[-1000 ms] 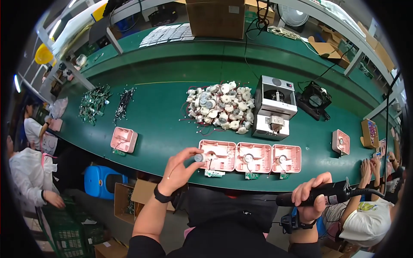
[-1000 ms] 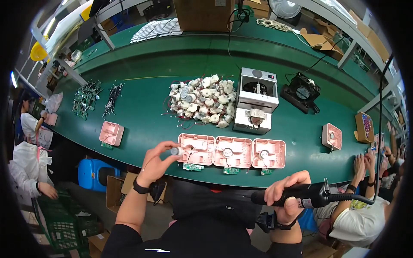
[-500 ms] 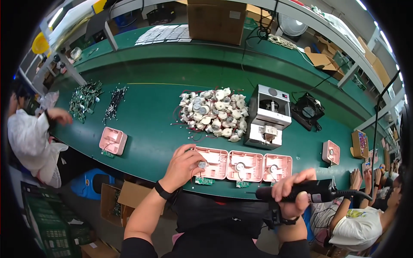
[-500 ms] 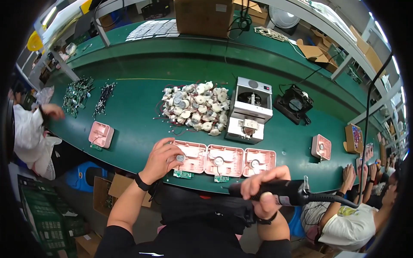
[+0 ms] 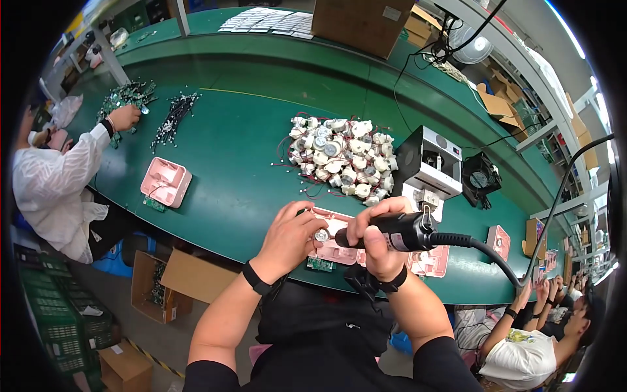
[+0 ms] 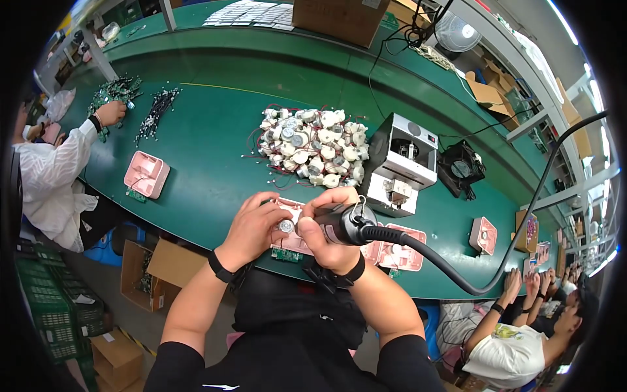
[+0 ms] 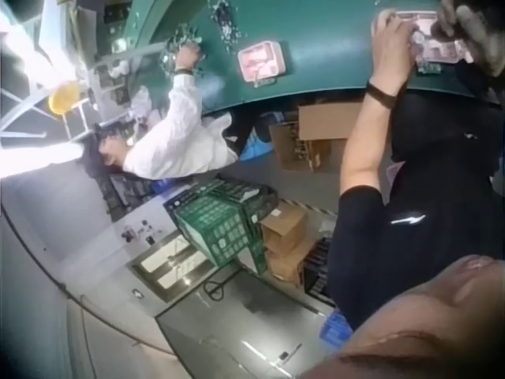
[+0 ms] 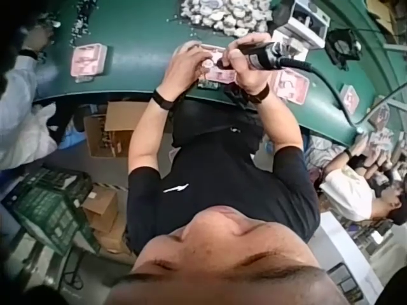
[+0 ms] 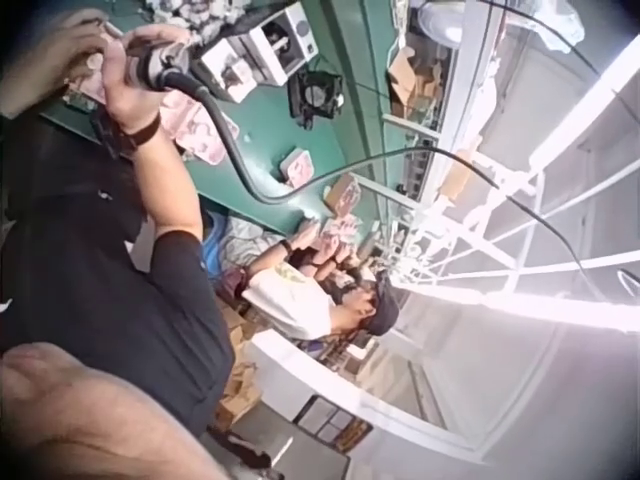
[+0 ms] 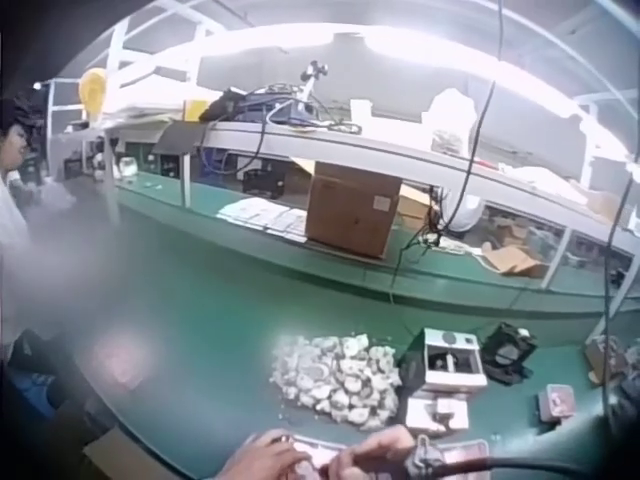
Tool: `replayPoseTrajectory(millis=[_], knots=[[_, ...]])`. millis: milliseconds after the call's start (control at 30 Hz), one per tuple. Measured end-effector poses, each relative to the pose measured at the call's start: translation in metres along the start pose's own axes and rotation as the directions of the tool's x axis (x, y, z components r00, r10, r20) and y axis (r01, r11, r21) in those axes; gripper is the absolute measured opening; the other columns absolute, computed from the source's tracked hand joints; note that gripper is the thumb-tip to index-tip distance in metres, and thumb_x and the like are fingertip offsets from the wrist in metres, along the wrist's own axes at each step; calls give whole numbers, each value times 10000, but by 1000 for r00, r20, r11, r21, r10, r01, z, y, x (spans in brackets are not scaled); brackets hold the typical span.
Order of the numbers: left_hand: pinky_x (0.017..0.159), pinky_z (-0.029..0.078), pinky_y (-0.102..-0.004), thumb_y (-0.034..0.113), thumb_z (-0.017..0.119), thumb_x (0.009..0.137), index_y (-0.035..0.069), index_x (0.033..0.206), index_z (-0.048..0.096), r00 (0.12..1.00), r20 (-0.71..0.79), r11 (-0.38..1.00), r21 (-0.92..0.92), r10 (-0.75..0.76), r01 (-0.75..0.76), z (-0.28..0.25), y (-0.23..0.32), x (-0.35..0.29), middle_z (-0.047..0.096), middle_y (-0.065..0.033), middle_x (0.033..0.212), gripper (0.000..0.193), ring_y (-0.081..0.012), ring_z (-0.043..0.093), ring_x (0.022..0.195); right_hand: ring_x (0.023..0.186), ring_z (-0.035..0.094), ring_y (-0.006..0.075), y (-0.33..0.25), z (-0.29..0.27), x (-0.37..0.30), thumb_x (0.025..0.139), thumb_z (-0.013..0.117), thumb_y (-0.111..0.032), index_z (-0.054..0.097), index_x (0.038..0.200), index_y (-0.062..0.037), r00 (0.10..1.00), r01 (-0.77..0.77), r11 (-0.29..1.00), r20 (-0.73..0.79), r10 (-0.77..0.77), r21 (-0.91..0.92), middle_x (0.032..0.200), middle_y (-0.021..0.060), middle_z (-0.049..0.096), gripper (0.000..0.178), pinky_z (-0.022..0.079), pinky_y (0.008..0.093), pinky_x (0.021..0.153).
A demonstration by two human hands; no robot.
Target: The person picks up a motor from a pile, places it into a pink plastic housing, and uses a power screwdriver to fasten it. They repeat this process for several housings, occasionally moving them aside to reach the next one.
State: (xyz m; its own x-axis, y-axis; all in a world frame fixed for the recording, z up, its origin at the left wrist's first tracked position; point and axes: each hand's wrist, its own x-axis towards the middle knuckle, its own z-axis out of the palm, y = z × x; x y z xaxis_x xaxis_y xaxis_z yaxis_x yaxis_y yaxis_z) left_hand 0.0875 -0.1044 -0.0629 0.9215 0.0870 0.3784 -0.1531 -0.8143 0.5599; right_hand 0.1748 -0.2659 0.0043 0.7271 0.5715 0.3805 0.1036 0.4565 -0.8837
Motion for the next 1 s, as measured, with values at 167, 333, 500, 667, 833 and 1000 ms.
replayPoseTrajectory(millis=[167,333,500,667,833,1000], knots=[[981,452,-424,178,805,652,128,985,696,1000,-8,1000,16,-10,10,0,0,0,660,-21,1059,354,-291,542,1189,610,520,180,9,2,2,890,698,-210,372,1089,-68,1000,-17,1000,25,18,-23,757,103,537,408,475,334,607],[1014,435,-432,157,788,684,137,1017,690,1000,-10,998,55,-10,10,3,0,-4,642,-17,1039,347,-283,522,1216,634,538,158,11,6,5,861,704,-115,372,1076,-56,996,-11,998,85,17,-69,761,95,548,399,481,305,617],[986,460,-426,156,776,697,138,1023,684,999,-2,999,-9,-35,35,1,-2,-4,649,-21,1088,339,-288,534,1206,688,568,104,13,7,11,806,696,15,429,1034,-24,971,94,919,240,1,-382,800,91,590,353,490,268,647],[958,479,-414,163,781,694,134,1029,679,999,18,998,-52,-26,27,5,-2,3,656,-33,1123,351,-287,553,1181,715,580,72,15,7,14,786,694,56,491,1003,-8,987,92,907,157,-29,-411,807,77,620,304,495,249,659],[943,483,-420,170,791,696,113,1037,684,991,86,995,26,-98,96,-4,9,4,668,-55,1088,361,-299,576,1149,644,592,91,17,1,23,806,693,39,508,1026,-6,981,194,911,76,-178,-363,744,54,614,291,502,252,601],[942,482,-425,133,772,709,80,1015,685,996,82,998,-41,-35,38,-2,10,1,684,-99,1082,322,-338,590,1127,486,571,145,-81,-47,14,885,663,-95,537,926,1,941,-88,966,-339,0,-244,693,55,576,164,489,282,494]])
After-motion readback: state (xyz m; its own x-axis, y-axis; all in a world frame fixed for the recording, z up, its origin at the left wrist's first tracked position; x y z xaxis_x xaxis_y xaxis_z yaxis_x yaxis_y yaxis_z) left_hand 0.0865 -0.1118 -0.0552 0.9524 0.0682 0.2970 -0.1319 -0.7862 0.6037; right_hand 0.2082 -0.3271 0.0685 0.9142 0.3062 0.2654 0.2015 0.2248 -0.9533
